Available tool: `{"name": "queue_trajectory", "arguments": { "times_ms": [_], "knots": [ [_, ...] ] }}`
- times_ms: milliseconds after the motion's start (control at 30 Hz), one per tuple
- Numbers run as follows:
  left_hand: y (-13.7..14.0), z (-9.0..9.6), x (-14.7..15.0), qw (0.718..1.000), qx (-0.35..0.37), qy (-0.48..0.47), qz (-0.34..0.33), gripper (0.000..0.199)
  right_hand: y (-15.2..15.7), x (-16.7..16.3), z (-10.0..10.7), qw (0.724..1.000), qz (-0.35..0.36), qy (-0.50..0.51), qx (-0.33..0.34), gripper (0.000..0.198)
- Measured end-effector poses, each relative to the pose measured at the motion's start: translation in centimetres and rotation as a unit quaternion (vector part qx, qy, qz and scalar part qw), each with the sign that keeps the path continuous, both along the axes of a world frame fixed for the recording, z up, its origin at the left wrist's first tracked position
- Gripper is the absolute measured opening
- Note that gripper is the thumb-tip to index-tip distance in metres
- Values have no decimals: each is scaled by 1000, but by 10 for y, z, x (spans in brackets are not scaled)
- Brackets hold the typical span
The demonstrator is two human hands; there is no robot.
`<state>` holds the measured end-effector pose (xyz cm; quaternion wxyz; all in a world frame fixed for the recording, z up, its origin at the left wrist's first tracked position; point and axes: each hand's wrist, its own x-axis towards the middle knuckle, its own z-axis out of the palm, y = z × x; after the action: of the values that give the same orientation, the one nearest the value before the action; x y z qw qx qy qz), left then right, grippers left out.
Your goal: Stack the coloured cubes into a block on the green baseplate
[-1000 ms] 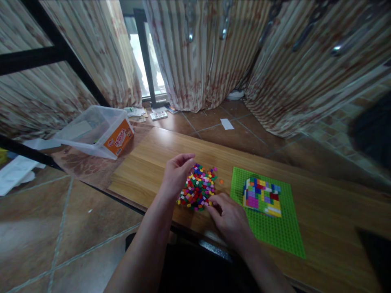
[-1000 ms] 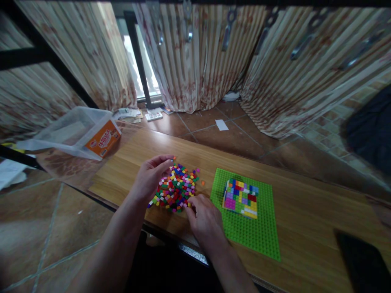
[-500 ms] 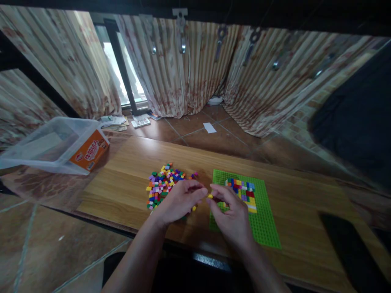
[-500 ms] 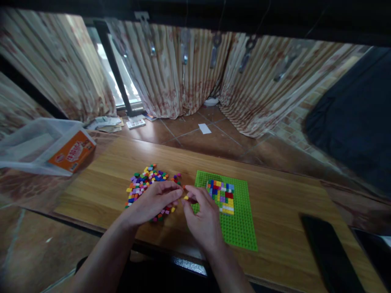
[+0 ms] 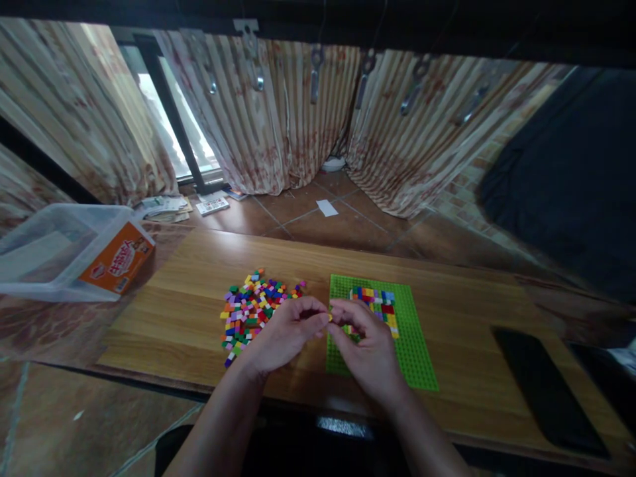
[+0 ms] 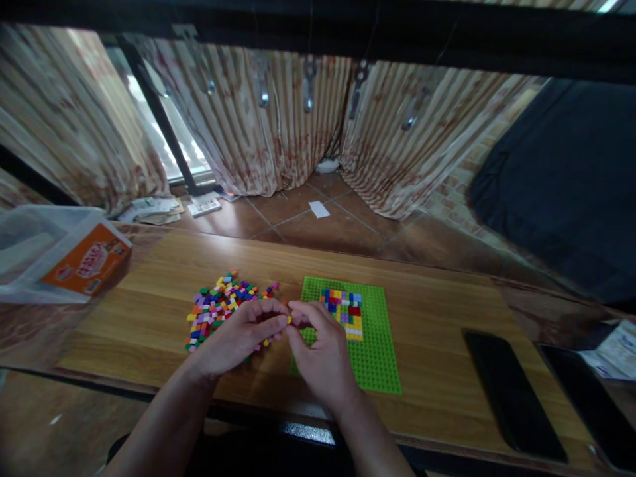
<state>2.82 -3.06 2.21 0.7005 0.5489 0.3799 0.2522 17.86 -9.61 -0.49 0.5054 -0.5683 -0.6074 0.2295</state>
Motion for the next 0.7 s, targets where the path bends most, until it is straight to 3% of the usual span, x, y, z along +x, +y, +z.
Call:
{"name": "queue_trajectory", "arguments": {
  "times_ms": [100,367,467,600,700],
  "knots": [
    [0,0,2,1000,-10,-9,6,25,-1,3,2,999,2,43,-30,16],
    [-2,-5,16,999,-15,-26,30,30,-2,12,0,991,-6,126,-52,13],
    [-4,-8,24,998,-7,-38,43,28,-1,26,1,995,-28,83,-36,12],
    [-6,-19,34,996,18,-17,83,19,0,57,1,992,-128,4,-12,14],
    [-8,-30,39,995,29,16,94,23,1,73,-3,984,-177,-32,-17,17]
  ]
}}
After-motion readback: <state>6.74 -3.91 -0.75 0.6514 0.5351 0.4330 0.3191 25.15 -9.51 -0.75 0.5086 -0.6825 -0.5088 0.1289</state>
